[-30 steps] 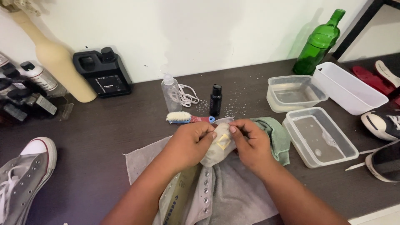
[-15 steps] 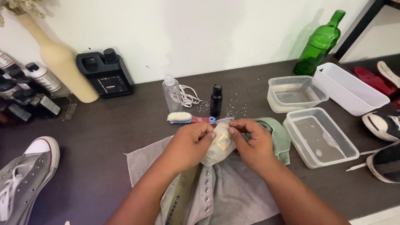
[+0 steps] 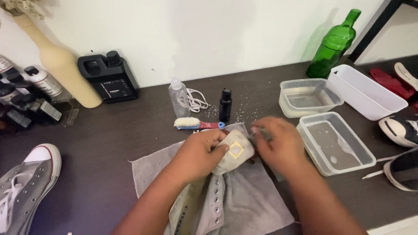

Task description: The person wipes a gray canvas sneaker with a green cloth, then uses a small brush to scrub the white rubber toe cap. The person dips the brush into a container of water and continues scrubbing the toe cap area.

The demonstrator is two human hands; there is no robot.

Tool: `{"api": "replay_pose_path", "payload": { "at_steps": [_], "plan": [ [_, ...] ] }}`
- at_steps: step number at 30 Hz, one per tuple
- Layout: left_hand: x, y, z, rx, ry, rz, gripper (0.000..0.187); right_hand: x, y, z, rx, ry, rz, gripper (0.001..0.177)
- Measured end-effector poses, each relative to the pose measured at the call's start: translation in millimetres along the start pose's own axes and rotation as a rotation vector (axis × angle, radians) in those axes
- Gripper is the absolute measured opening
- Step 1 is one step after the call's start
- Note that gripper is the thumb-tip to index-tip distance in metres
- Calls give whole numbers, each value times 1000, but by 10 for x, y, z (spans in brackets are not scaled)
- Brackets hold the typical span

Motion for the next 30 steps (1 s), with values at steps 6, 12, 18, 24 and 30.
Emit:
{"api": "replay_pose_path", "payload": {
  "at_steps": [6,12,18,24,30],
  "plan": [
    [-37,55,-9,2,28,37,24,-306,61,55,258,-264,-437,38],
    [-29,55,-16,-7,64,13,28,1,249,-14,-119,44,89,26],
    [24,183,-16,-35,64,-19,28,9,-91,-31,165,30,-122,33],
    [135,230,-26,-48,107,-14,28,-119,-717,-204,557,2,-408,60],
    [138,264,4,-104,53,16,27,-101,-832,-206,405,9,-253,50]
  ]
}}
Point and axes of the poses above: each hand's wrist, its own z-axis towards the middle knuckle, its own y-axis out of the back of the hand, x = y × z, the point moved 10 cm from there along z, towards the middle knuckle, and after that the axes turned 10 degrees about -y, right-handed, at the moved point
